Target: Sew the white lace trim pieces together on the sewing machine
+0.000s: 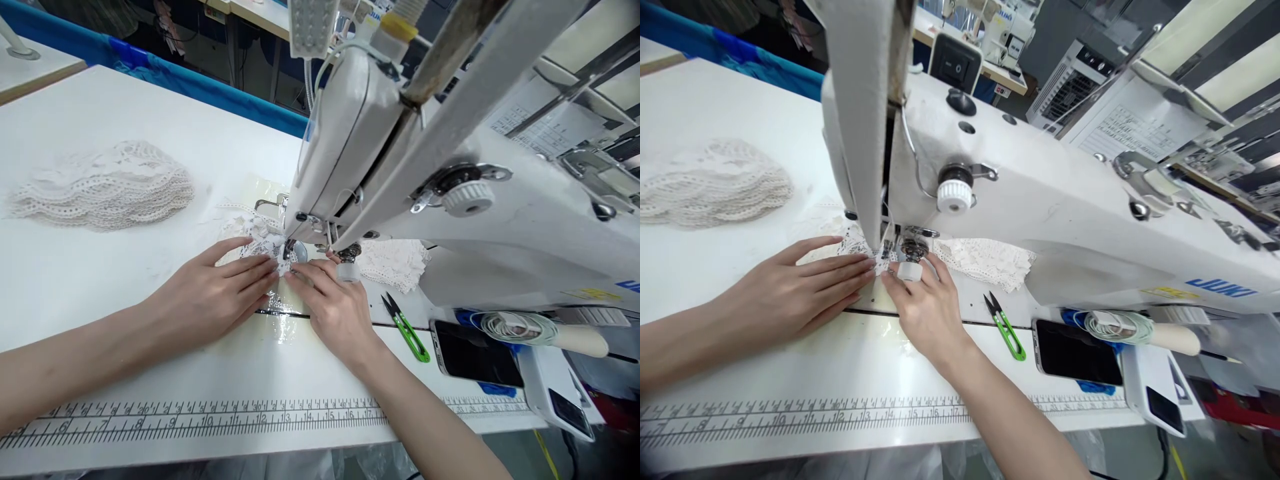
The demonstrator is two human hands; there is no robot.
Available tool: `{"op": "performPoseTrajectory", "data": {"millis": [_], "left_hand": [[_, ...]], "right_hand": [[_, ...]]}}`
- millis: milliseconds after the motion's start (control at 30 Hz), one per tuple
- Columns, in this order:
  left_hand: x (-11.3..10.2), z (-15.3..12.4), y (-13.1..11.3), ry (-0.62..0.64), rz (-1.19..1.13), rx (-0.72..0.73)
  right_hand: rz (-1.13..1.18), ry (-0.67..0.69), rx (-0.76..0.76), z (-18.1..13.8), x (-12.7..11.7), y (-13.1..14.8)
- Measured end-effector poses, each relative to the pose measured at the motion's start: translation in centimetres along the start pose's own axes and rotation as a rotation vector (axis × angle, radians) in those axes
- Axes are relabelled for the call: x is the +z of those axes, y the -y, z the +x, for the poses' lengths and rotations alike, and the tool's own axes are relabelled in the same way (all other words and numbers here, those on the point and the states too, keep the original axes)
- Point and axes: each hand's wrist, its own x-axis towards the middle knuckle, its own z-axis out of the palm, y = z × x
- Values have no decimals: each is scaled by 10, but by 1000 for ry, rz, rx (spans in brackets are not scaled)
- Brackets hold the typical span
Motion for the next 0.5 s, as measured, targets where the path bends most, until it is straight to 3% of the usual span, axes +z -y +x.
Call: {"op": "performPoseTrajectory", "data": {"millis": [500], "left_hand": [[-2, 12, 9, 2, 16, 8]], "right_hand": [[-109, 7, -17, 6, 3, -1]]}}
